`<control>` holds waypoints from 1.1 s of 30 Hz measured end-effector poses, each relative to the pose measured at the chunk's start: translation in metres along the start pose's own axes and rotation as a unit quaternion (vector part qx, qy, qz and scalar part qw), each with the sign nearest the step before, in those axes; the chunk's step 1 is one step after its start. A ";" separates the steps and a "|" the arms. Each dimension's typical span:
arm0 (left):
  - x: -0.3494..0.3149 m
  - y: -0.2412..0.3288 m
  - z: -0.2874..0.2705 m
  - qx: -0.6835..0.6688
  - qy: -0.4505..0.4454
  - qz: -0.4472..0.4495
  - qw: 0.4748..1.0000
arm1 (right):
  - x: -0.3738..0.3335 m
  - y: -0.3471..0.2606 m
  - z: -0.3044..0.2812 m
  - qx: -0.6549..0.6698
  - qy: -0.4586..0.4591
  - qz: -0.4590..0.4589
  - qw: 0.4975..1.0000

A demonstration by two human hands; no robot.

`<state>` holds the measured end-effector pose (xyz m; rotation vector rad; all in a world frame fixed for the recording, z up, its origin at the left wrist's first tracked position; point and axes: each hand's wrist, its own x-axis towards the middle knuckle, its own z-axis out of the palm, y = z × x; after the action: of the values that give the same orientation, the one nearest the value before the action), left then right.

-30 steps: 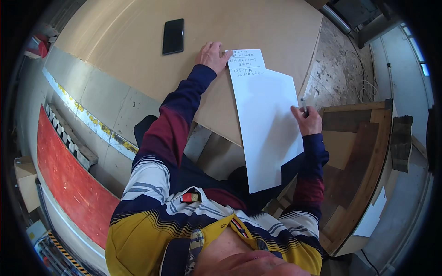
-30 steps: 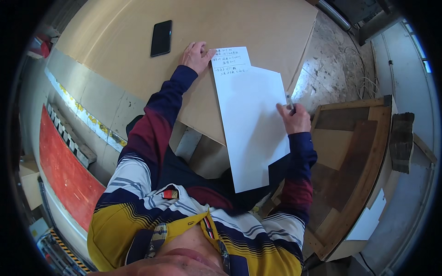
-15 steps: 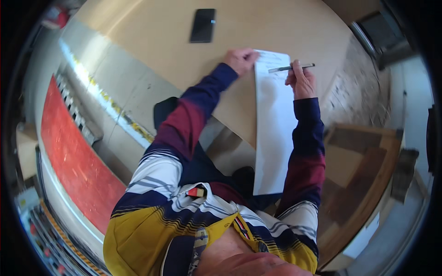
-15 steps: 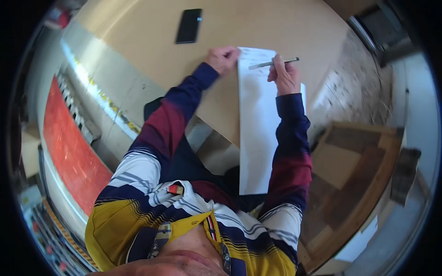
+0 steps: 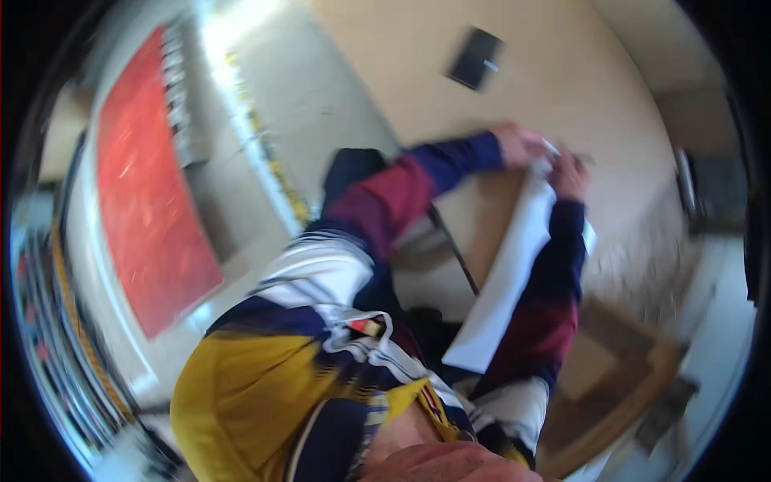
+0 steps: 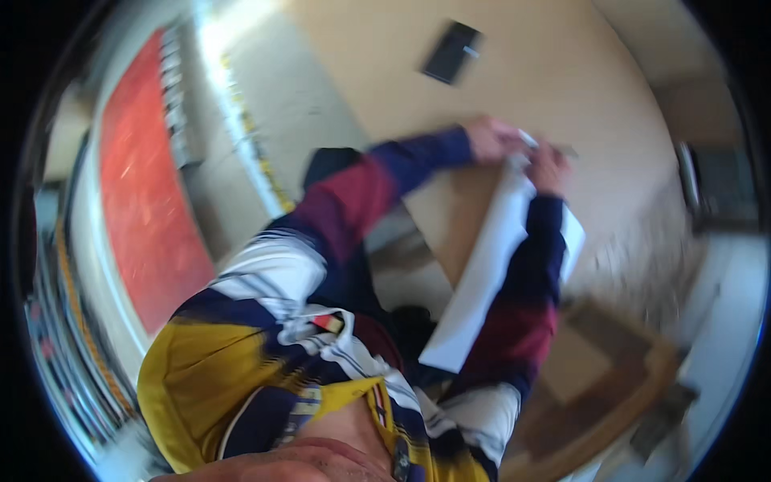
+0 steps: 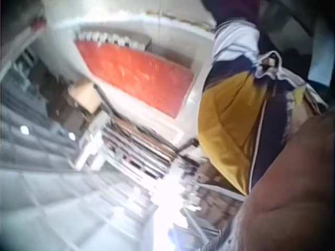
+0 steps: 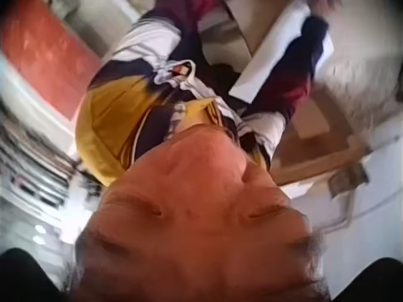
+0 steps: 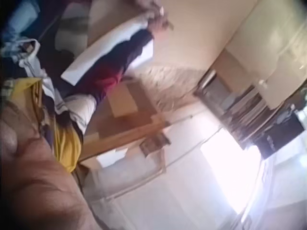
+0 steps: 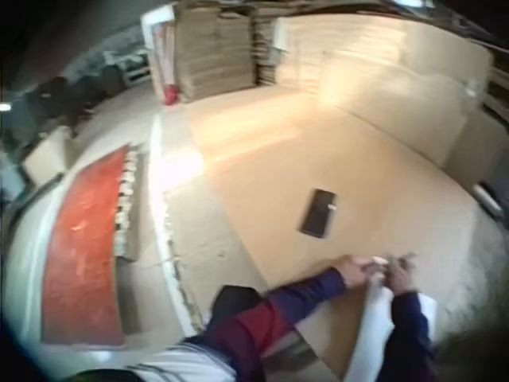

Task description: The recorder is sitting at a desk and writing notes on a piece of paper using a pen.

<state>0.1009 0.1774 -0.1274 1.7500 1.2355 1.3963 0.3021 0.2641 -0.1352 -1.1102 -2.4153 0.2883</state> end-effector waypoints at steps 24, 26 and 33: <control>-0.012 0.015 -0.022 -0.065 0.017 -0.102 0.993 | -0.018 0.013 -0.169 0.578 0.205 0.274 0.741; -0.013 0.010 -0.023 -0.036 0.033 -0.083 0.995 | -0.035 0.021 -0.201 0.671 0.193 0.193 0.689; -0.022 0.021 -0.016 0.178 0.032 -0.073 0.981 | -0.086 -0.082 -0.137 0.564 0.231 0.304 0.732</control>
<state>0.0912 0.1474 -0.1139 1.8085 1.6989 1.2109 0.3641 0.1455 -0.0130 -1.0726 -0.9579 1.2906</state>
